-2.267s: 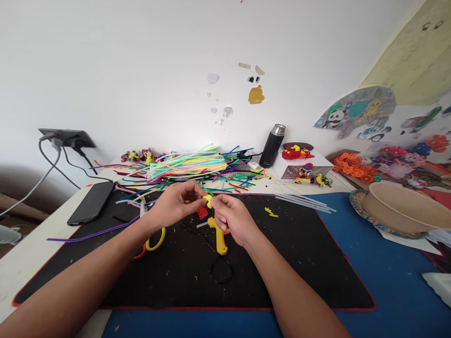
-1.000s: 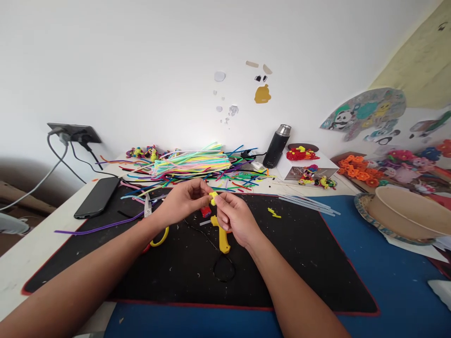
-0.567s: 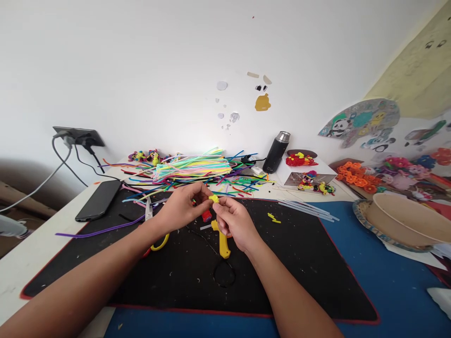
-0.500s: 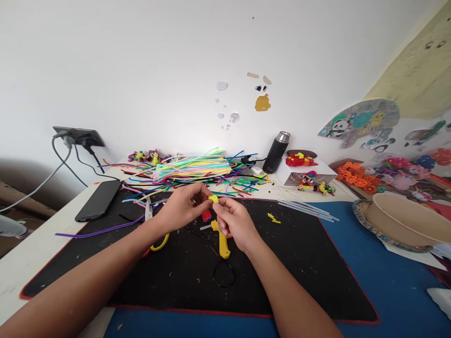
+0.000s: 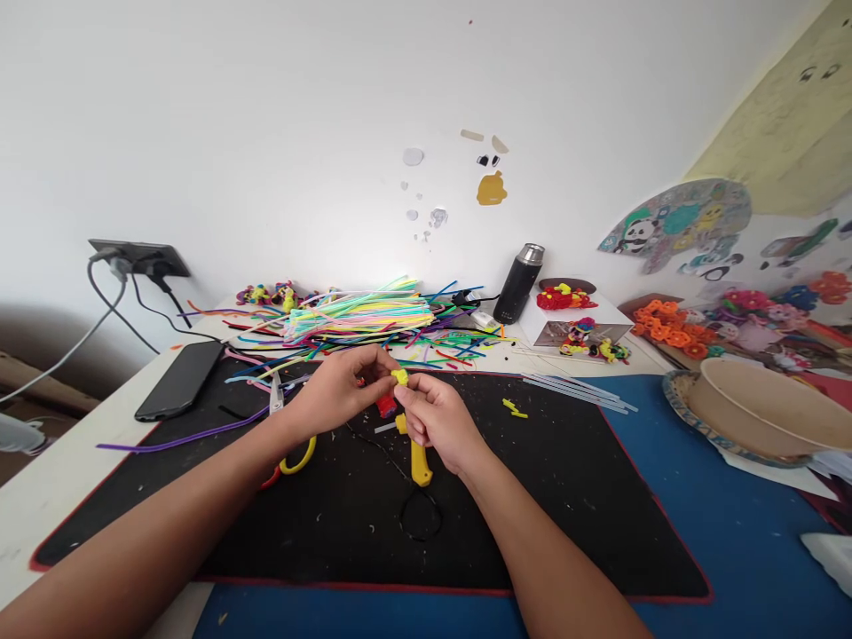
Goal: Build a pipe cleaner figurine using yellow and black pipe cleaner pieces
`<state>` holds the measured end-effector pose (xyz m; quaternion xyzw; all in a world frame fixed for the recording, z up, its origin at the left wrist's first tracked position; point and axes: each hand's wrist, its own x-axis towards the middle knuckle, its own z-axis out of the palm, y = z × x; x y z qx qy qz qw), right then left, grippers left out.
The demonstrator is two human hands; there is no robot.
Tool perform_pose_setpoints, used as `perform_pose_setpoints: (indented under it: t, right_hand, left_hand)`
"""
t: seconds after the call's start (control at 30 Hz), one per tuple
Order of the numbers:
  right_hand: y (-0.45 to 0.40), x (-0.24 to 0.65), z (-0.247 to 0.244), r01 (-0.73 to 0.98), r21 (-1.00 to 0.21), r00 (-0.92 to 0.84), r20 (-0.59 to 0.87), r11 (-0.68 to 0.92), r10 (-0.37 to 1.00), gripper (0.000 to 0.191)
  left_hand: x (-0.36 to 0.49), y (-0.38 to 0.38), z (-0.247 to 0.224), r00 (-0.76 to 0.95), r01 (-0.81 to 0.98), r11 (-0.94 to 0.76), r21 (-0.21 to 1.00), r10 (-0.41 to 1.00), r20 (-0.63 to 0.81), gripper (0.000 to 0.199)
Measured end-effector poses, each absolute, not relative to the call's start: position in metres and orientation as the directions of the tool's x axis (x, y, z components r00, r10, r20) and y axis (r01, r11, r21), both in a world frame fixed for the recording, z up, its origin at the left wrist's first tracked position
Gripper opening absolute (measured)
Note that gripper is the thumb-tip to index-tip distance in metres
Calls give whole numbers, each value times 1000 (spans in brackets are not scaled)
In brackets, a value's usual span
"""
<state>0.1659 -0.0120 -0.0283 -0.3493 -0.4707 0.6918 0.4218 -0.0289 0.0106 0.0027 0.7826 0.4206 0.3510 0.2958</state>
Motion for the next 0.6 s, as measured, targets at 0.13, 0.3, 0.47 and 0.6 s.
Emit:
perform_pose_setpoints:
  t: [0.13,0.3,0.47,0.6]
  right_hand:
    - [-11,167,-29,-255,-943,-423,-89,-212,902,43]
    - [-10,167,-30,-273,-934,-430,-95,-229,898,44]
    - [-10,167,-29,-251,-940,-455,-97,-232,885,44]
    - [-11,168,-30,-248,-941,-453,-96,-229,886,44]
  left_hand:
    - [-37,15,10,505,452,-567,689,799,326,18]
    - [-39,15,14,586,457,-700,549,701,406,18]
    - [-38,15,13,571,460,-691,558,711,410,16]
    - [-38,15,12,571,454,-700,551,703,423,16]
